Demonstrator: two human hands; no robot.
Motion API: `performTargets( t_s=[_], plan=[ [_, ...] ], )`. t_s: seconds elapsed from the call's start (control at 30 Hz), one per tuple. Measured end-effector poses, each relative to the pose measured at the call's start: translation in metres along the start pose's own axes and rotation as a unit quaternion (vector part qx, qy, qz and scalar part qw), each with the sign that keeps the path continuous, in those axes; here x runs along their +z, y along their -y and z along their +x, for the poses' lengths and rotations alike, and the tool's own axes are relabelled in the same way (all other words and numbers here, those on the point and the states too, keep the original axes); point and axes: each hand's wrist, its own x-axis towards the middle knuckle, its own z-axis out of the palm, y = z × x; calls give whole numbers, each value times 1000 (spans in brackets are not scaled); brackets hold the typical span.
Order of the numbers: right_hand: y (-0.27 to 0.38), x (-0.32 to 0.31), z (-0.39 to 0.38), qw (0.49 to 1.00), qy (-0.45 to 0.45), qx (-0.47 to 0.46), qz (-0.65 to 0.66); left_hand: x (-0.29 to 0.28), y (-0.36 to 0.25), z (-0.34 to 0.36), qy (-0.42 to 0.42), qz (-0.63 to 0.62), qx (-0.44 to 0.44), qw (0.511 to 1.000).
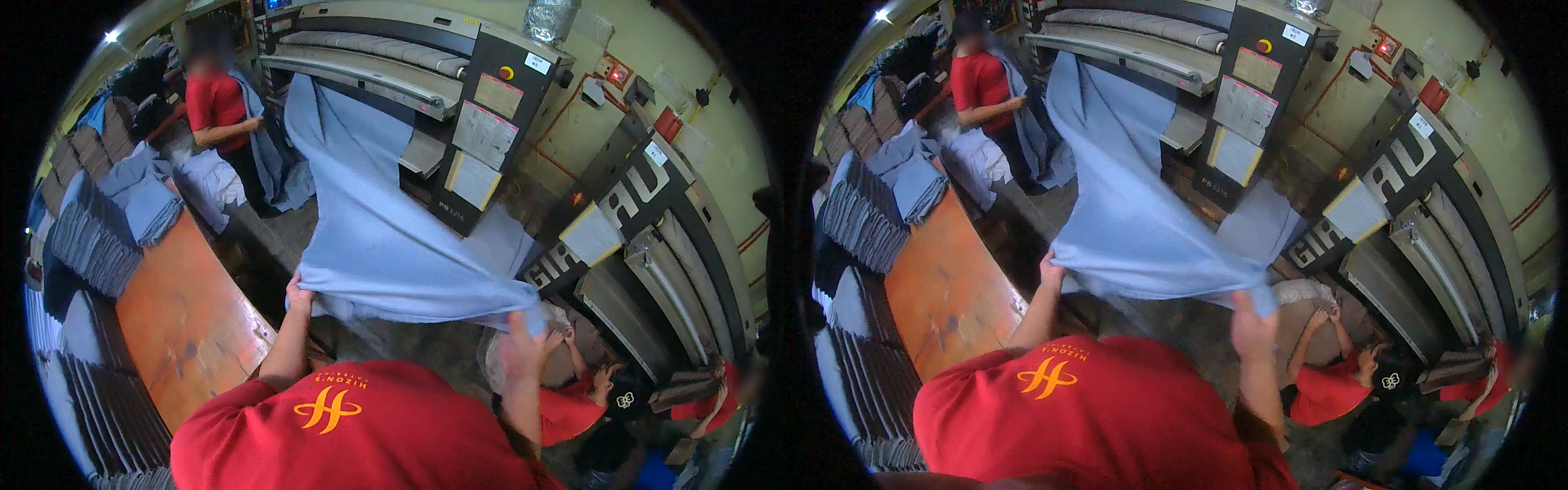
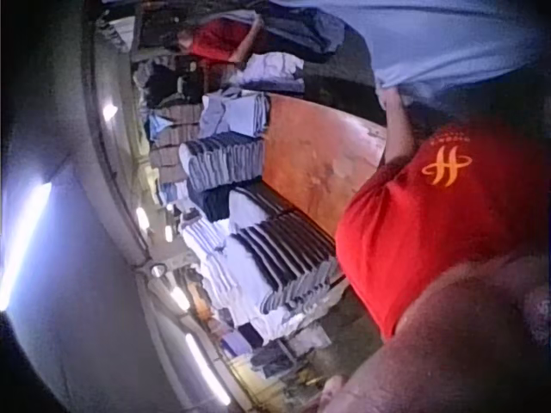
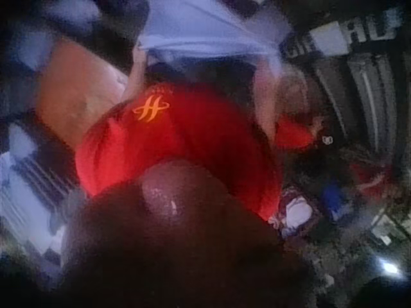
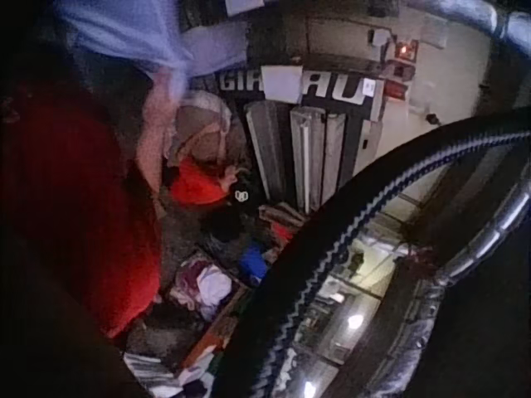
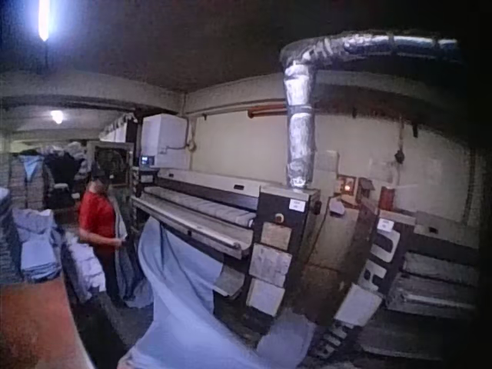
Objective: The person repeatedly picks up light blue garments, folds them by hand on a wooden table, and stacks them in a growing pile. Other workers in red shirts are visible nearby handling similar items and operating machinery.
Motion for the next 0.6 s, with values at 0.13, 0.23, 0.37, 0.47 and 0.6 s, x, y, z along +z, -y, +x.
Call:
performTargets(
  t_s=[0.13, 0.23, 0.37, 0.47, 0.6],
  plan=[
    [-18, -61, 22, 987, -122, 49, 92, 50, -19, -22, 78, -8, 42, 996],
    [-82, -89, 34, 941, -266, 188, 97, 106, -5, -66, 143, 58, 83, 985],
    [-161, -86, -3, 908, -142, 393, -12, 135, 41, -139, 313, 361, 140, 867],
    [-183, -47, -13, 914, 38, 404, 9, 115, 84, -189, 351, 625, 163, 678],
    [-167, 0, 19, 865, 105, 439, 219, 86, 114, -232, 576, 696, 122, 411]
  ],
)
